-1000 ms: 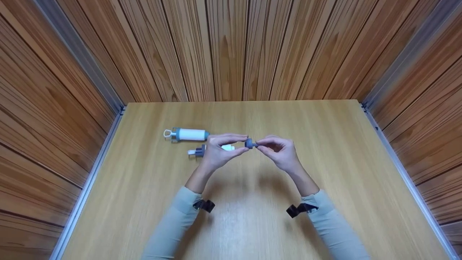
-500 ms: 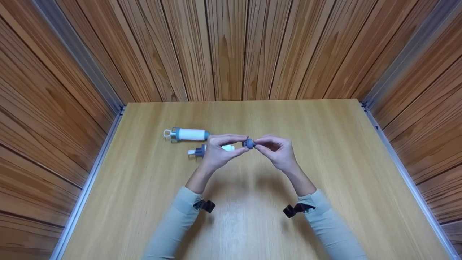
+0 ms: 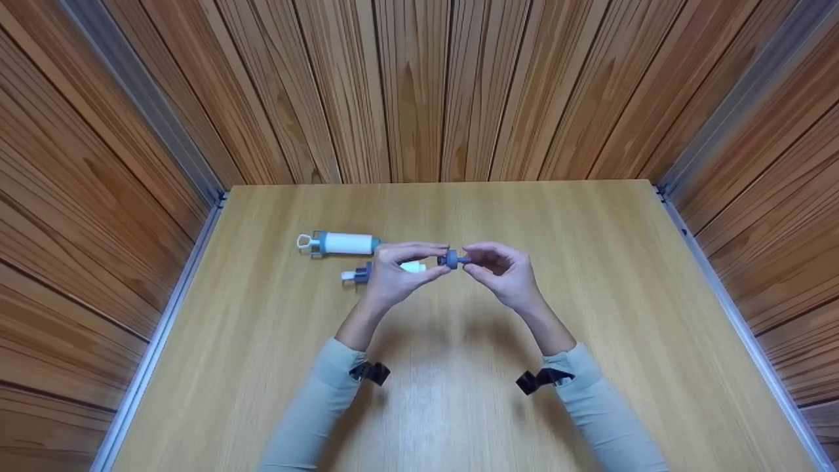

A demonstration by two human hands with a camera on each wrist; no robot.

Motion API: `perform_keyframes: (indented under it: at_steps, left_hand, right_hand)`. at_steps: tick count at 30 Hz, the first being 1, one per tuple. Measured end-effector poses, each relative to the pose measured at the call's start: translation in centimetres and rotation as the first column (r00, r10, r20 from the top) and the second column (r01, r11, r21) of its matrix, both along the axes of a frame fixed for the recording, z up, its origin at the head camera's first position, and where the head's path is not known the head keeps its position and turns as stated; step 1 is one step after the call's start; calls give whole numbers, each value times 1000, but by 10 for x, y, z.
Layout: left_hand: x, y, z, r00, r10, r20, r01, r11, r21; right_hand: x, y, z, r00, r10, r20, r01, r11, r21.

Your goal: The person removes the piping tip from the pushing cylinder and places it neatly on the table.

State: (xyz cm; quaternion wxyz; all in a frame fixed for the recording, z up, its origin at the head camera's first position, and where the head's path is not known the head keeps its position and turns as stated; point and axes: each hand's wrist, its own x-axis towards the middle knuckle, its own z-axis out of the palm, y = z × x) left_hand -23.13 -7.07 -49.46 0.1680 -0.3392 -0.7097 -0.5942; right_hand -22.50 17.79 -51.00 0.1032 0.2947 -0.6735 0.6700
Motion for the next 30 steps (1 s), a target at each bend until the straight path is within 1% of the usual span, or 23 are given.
perform_keyframes:
  at_steps: [10, 19, 25, 30]
  left_hand:
    - [0, 1, 1, 1000, 15, -4, -15, 1000, 5]
    - [2, 4, 1, 999, -3, 42, 3, 1000, -9]
    - [2, 5, 1, 999, 4, 47, -3, 1000, -15]
    - [2, 4, -2, 999, 0, 48, 0, 1000, 1]
  right_hand:
    - [-3, -2, -1, 999, 31, -9, -31, 999, -22]
    - [-1, -8, -3, 997, 76, -1, -76, 996, -48]
    - [-1, -10, -3, 997, 79, 8, -78, 995, -56]
    - [-1, -11, -2, 997, 82, 2, -81, 995, -50]
